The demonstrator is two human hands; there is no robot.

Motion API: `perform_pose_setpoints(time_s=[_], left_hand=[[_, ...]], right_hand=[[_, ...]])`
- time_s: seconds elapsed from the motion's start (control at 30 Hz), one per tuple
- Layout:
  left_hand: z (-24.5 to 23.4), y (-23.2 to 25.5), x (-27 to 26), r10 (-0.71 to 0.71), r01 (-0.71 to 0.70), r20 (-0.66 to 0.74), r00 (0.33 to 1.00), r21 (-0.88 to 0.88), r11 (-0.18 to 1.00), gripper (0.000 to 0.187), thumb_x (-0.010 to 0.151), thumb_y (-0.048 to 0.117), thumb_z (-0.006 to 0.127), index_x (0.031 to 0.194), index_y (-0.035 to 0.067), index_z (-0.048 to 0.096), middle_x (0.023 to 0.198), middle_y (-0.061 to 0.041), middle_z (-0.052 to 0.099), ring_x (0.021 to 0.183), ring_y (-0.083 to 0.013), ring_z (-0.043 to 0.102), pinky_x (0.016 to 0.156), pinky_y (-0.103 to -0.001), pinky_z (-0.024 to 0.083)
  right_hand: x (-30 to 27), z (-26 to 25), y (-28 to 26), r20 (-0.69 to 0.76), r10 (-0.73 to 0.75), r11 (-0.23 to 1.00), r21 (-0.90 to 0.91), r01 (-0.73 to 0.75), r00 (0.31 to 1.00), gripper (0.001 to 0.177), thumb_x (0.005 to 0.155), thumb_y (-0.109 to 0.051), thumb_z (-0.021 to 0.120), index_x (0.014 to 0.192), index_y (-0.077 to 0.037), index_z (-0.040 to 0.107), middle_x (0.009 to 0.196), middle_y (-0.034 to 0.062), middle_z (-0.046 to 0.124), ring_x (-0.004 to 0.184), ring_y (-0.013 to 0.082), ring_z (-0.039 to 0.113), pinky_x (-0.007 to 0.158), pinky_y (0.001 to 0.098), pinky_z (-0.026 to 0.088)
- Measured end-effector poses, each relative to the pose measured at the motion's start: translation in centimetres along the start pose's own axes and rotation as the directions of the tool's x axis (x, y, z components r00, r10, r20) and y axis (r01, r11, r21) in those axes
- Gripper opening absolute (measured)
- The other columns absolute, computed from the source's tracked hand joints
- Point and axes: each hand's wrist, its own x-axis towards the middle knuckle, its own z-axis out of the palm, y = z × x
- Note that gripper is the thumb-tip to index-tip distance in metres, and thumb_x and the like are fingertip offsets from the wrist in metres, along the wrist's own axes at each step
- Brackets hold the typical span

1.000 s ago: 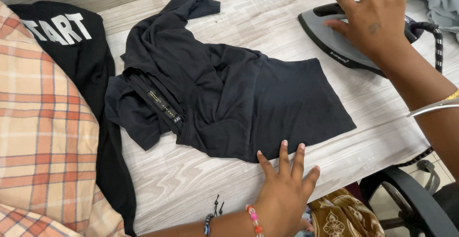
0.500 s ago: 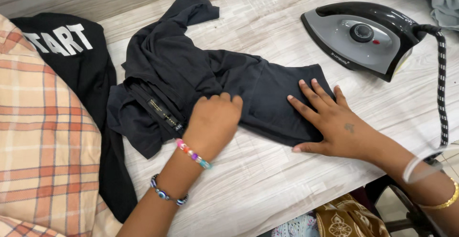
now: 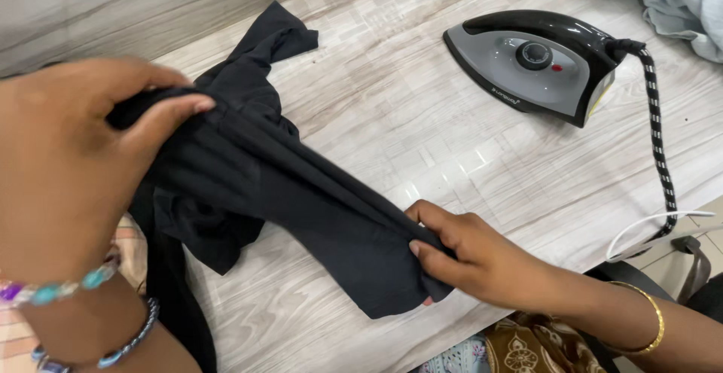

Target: The person irons a plaid shirt on a flat surface, smoothing the fabric and moving the iron across the front and sleeves. After finishing the shirt, the person irons a black t-shirt, adjusting its position and ironing the front and sleeves.

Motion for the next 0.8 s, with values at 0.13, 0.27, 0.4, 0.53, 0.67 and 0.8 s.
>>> perform_pose_setpoints(time_s=[0.13, 0.27, 0.4, 0.53, 0.67, 0.8], left_hand=[[10.4, -1.2, 5.3, 0.334, -0.312, -0.090, 0.938, 0.192, 0.930, 0.026, 0.094, 0.042, 0.080, 0.092, 0.016, 0.078, 0.082, 0.000, 0.071, 0.068, -0.0223, 0.065, 0.056, -0.035, 0.046], [24.3, 0.8, 8.4, 0.393, -0.392, -0.024, 0.919, 0.051, 0.919, 0.024, 0.089, 0.042, 0.077, 0.086, 0.018, 0.076, 0.078, 0.000, 0.069, 0.077, -0.0217, 0.068, 0.060, -0.037, 0.051], [32.5, 2.3, 9.1, 0.373, -0.377, 0.086, 0.924, 0.031, 0.926, 0.023, 0.086, 0.040, 0.077, 0.084, 0.017, 0.076, 0.081, -0.001, 0.069, 0.084, -0.0214, 0.067, 0.063, -0.037, 0.053], [33.4, 2.5, 10.2, 0.416, -0.420, 0.061, 0.907, 0.104, 0.902, 0.024, 0.083, 0.039, 0.076, 0.082, 0.015, 0.076, 0.083, -0.003, 0.067, 0.085, -0.0239, 0.065, 0.064, -0.039, 0.053], [29.9, 4.3, 8.5, 0.410, -0.407, -0.166, 0.897, 0.051, 0.912, 0.012, 0.085, 0.023, 0.073, 0.088, 0.011, 0.072, 0.094, -0.006, 0.063, 0.096, -0.0253, 0.061, 0.079, -0.038, 0.054], [26.0, 6.9, 3.2, 0.272, -0.213, 0.162, 0.949, -0.308, 0.927, 0.010, 0.098, 0.019, 0.067, 0.100, 0.010, 0.070, 0.099, -0.008, 0.061, 0.102, -0.0268, 0.059, 0.085, -0.041, 0.052]], right_hand=[[1.8, -4.6, 5.0, -0.120, -0.084, 0.957, 0.266, 0.114, 0.989, 0.030, 0.093, -0.012, 0.057, 0.118, 0.000, 0.068, 0.090, 0.0046, 0.080, 0.078, 0.0101, 0.073, 0.074, 0.0243, 0.057], [1.5, -7.4, 6.7, -0.483, 0.154, 0.988, 0.093, -0.125, 0.862, 0.028, 0.095, -0.022, 0.059, 0.106, -0.001, 0.074, 0.074, 0.0084, 0.071, 0.062, 0.0201, 0.068, 0.061, 0.0350, 0.055], [-0.5, -7.0, 4.0, -0.715, 0.071, 0.466, -0.593, -0.657, 0.696, 0.038, 0.102, -0.046, 0.066, 0.115, -0.011, 0.072, 0.087, 0.0069, 0.078, 0.078, 0.0207, 0.074, 0.072, 0.0308, 0.056], [-0.3, -6.7, 3.4, -0.474, -0.643, 0.352, -0.880, -0.318, 0.602, 0.051, 0.089, -0.039, 0.074, 0.127, -0.006, 0.068, 0.118, 0.0140, 0.065, 0.104, 0.0291, 0.065, 0.077, 0.0386, 0.055], [1.6, -7.3, 4.0, -0.276, -0.739, 0.247, -0.960, -0.134, 0.615, 0.039, 0.088, -0.028, 0.073, 0.125, -0.014, 0.071, 0.128, 0.0109, 0.064, 0.111, 0.0270, 0.064, 0.087, 0.0422, 0.054], [2.4, -8.9, 5.1, -0.430, -0.607, 0.398, -0.892, -0.212, 0.669, 0.036, 0.085, -0.021, 0.074, 0.120, -0.010, 0.072, 0.115, 0.0088, 0.069, 0.101, 0.0281, 0.068, 0.078, 0.0392, 0.057]])
